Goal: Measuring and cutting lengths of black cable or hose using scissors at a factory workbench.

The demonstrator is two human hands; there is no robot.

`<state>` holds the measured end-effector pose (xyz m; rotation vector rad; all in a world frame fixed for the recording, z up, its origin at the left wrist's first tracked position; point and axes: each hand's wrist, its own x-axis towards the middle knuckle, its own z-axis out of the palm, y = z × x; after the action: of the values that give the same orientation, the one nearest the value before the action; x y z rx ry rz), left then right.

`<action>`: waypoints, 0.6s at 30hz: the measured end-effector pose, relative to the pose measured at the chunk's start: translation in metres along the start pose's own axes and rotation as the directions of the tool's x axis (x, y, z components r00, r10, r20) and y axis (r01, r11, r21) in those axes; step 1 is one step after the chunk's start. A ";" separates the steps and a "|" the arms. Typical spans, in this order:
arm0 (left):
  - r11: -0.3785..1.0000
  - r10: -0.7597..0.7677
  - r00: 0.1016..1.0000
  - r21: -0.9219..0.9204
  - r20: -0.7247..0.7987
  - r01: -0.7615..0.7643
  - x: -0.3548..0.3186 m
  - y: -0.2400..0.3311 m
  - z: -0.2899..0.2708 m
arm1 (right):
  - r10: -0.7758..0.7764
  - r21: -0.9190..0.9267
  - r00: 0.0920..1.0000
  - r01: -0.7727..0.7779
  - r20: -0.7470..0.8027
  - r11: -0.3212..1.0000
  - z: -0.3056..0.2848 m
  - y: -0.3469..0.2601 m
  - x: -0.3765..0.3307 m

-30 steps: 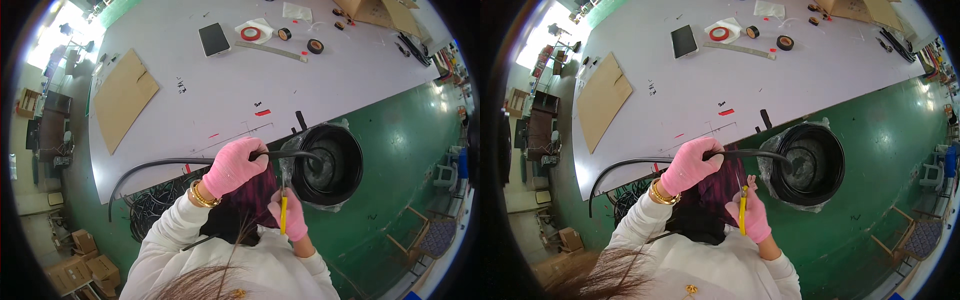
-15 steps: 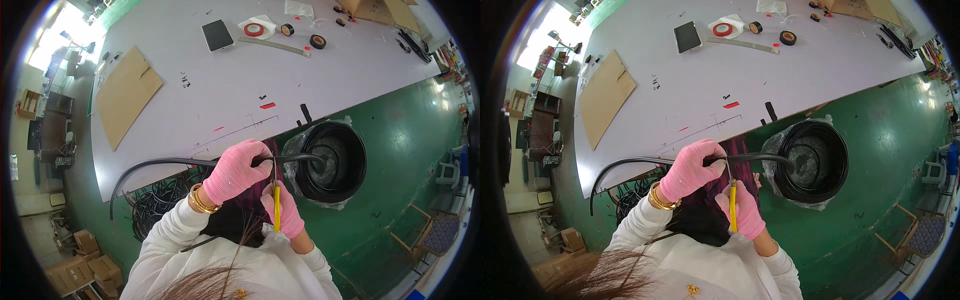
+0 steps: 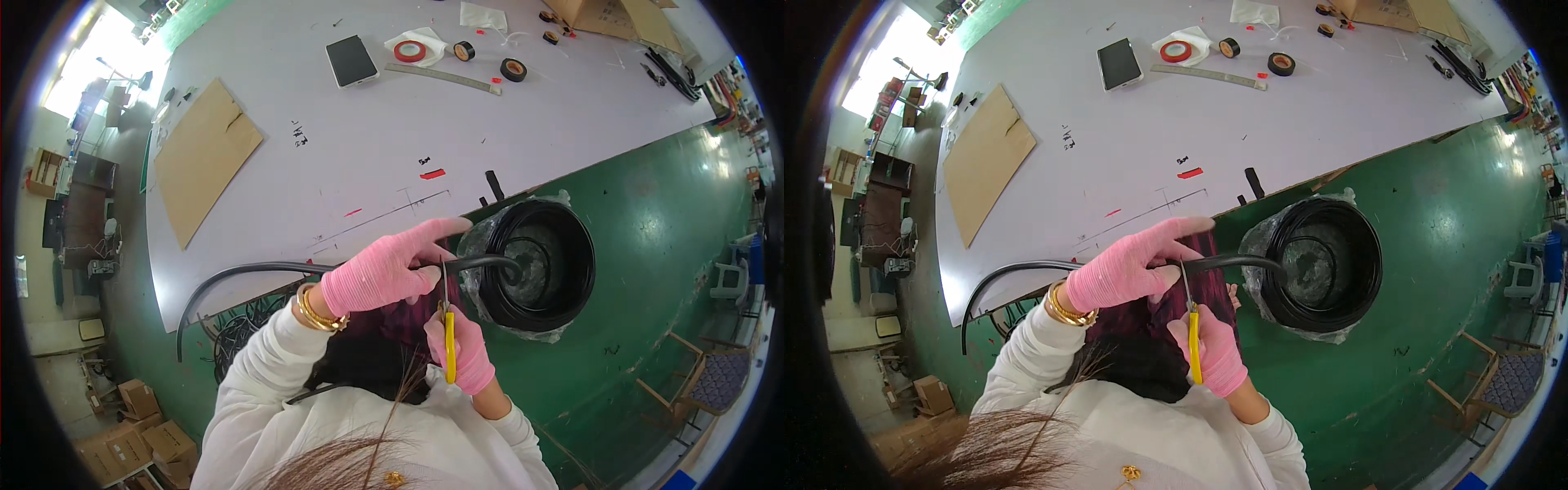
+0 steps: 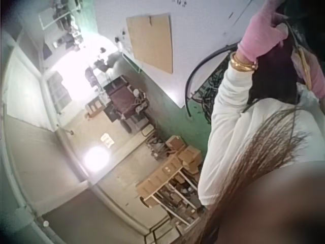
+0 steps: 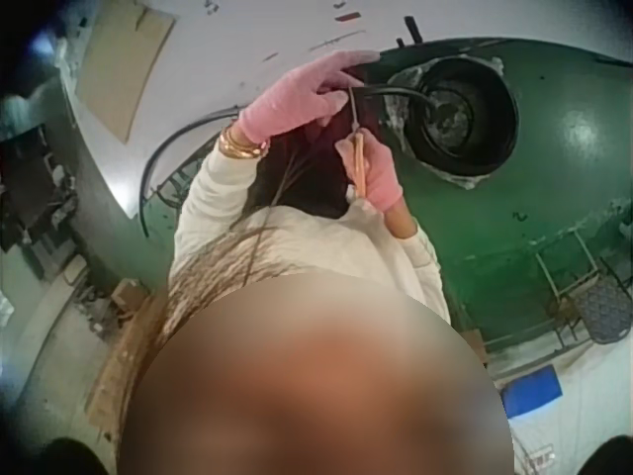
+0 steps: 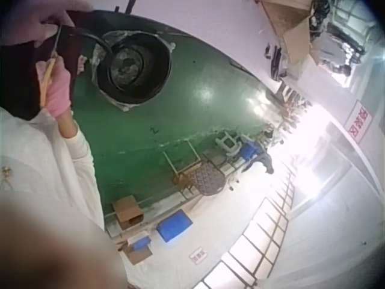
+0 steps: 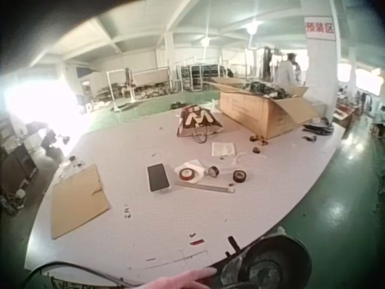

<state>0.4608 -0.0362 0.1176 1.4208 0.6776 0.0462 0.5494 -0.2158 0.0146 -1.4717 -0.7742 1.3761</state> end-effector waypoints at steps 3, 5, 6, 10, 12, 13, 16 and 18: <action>0.995 -0.042 0.962 -0.081 0.270 0.066 0.007 0.003 -0.012 | -0.002 0.176 0.998 -0.008 0.061 0.984 -0.001 -0.001 -0.008; 0.993 -0.033 0.945 -0.095 0.326 0.067 0.012 -0.002 -0.016 | 0.087 0.251 0.994 -0.100 0.062 0.963 -0.002 -0.010 -0.011; 0.991 -0.024 0.924 -0.111 0.381 0.072 0.015 -0.004 -0.017 | 0.178 0.324 0.982 -0.191 0.070 0.926 -0.002 -0.018 -0.012; 0.984 -0.037 0.907 -0.142 0.420 0.106 0.019 -0.004 -0.017 | 0.230 0.111 0.972 -0.223 -0.050 0.968 -0.001 -0.037 -0.017; 0.979 -0.027 0.909 -0.172 0.416 0.108 0.017 -0.002 -0.016 | 0.314 0.204 0.949 -0.306 -0.008 0.930 -0.006 -0.039 -0.022; 0.979 -0.022 0.909 -0.175 0.416 0.103 0.015 -0.001 -0.017 | 0.313 0.200 0.950 -0.305 -0.011 0.931 -0.009 -0.025 -0.030; 0.963 -0.015 0.934 -0.246 0.358 0.110 0.008 0.007 -0.019 | -0.139 0.089 0.962 0.164 -0.236 0.982 -0.042 0.027 -0.031; 0.958 -0.001 0.927 -0.265 0.375 0.108 -0.011 0.008 -0.017 | -0.472 -0.279 0.620 0.387 -0.626 0.879 -0.059 0.026 -0.016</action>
<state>0.4470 -0.0248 0.1294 1.0931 0.3764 -0.1631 0.6000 -0.2519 -0.0077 -1.5894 -0.6585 0.3532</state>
